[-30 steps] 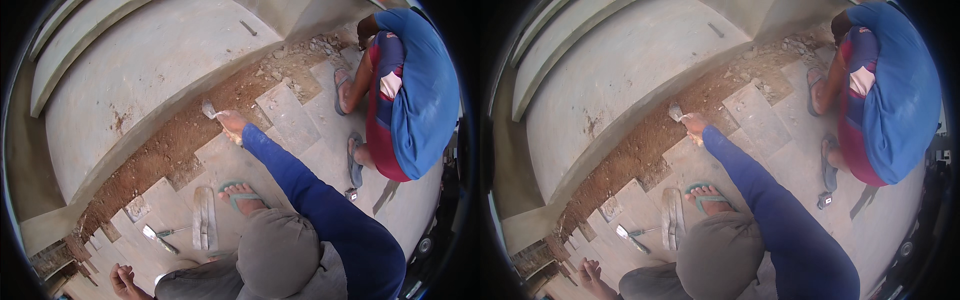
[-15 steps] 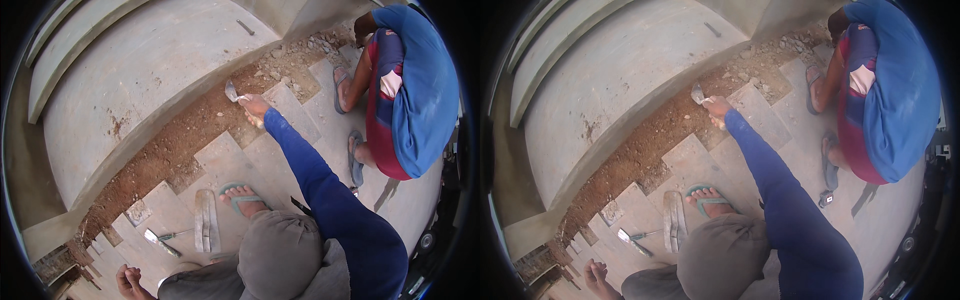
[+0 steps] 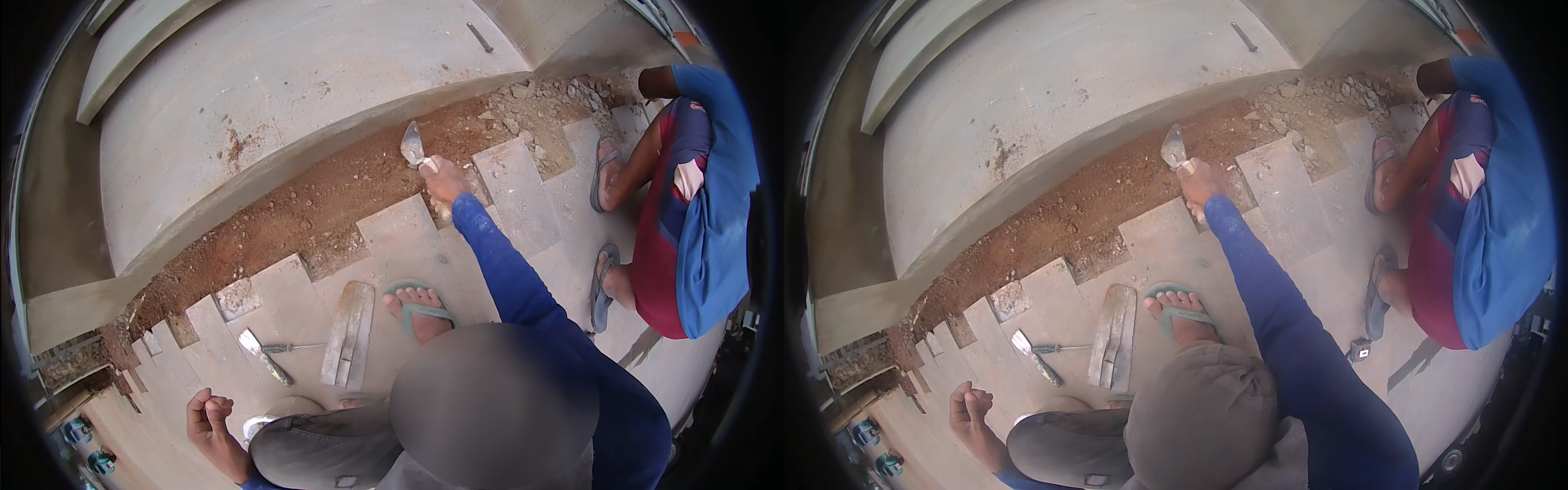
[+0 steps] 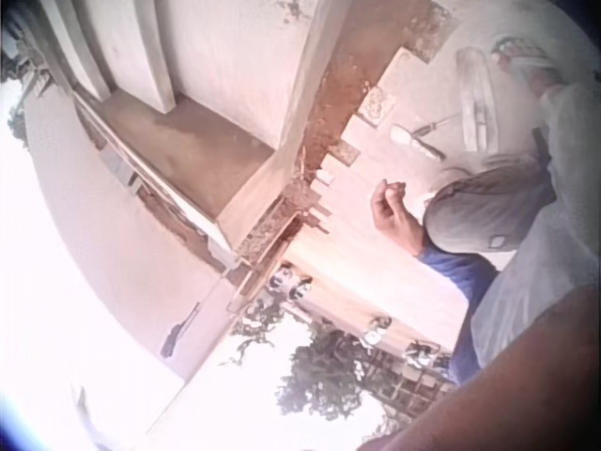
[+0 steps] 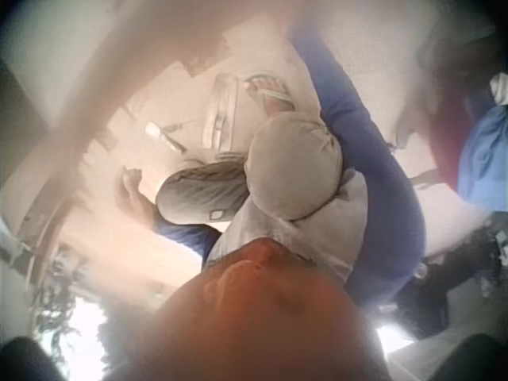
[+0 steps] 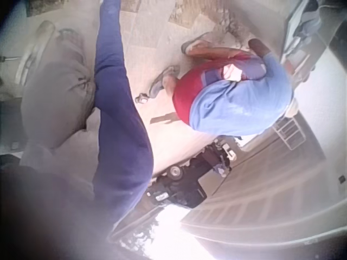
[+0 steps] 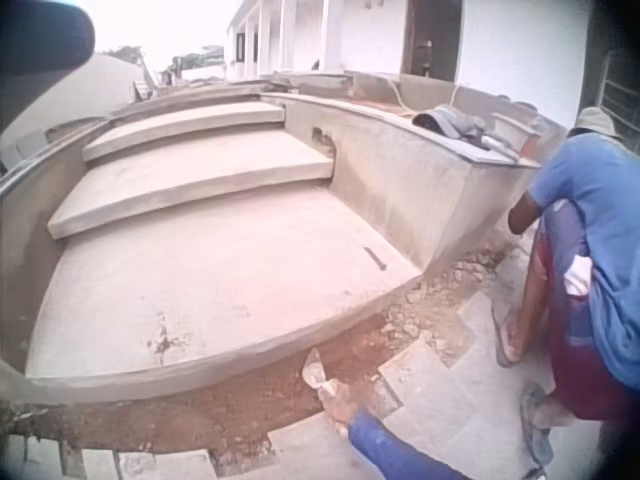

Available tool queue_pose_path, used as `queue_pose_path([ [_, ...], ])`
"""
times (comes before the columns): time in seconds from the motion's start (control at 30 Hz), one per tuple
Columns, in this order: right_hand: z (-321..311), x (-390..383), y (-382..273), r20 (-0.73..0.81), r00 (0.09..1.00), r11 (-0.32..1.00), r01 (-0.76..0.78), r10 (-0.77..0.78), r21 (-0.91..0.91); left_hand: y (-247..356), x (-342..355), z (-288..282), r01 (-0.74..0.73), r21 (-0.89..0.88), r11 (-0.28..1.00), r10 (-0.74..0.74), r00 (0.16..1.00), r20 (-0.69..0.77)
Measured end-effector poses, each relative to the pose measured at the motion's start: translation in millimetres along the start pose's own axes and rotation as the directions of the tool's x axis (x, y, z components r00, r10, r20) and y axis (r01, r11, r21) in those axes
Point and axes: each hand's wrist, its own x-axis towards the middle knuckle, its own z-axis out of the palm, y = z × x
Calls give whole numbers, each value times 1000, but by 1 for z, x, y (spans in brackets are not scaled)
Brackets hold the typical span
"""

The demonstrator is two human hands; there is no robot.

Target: The person uses a hammer to tap a tile into place, then uses a trowel to scoop debris from the floor and place it into a white bucket. They continue to clear the area around the tiles with the trowel.

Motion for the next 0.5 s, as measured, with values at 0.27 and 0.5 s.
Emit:
queue_pose_path([
  [0.27,99,-25,-6,-68,980,958,169,-189,-230,10,1,6,-32,-52,998,32,999,-8],
  [0.5,115,-37,-17,23,977,940,209,-211,-269,22,15,30,-83,-196,977,101,991,84],
])
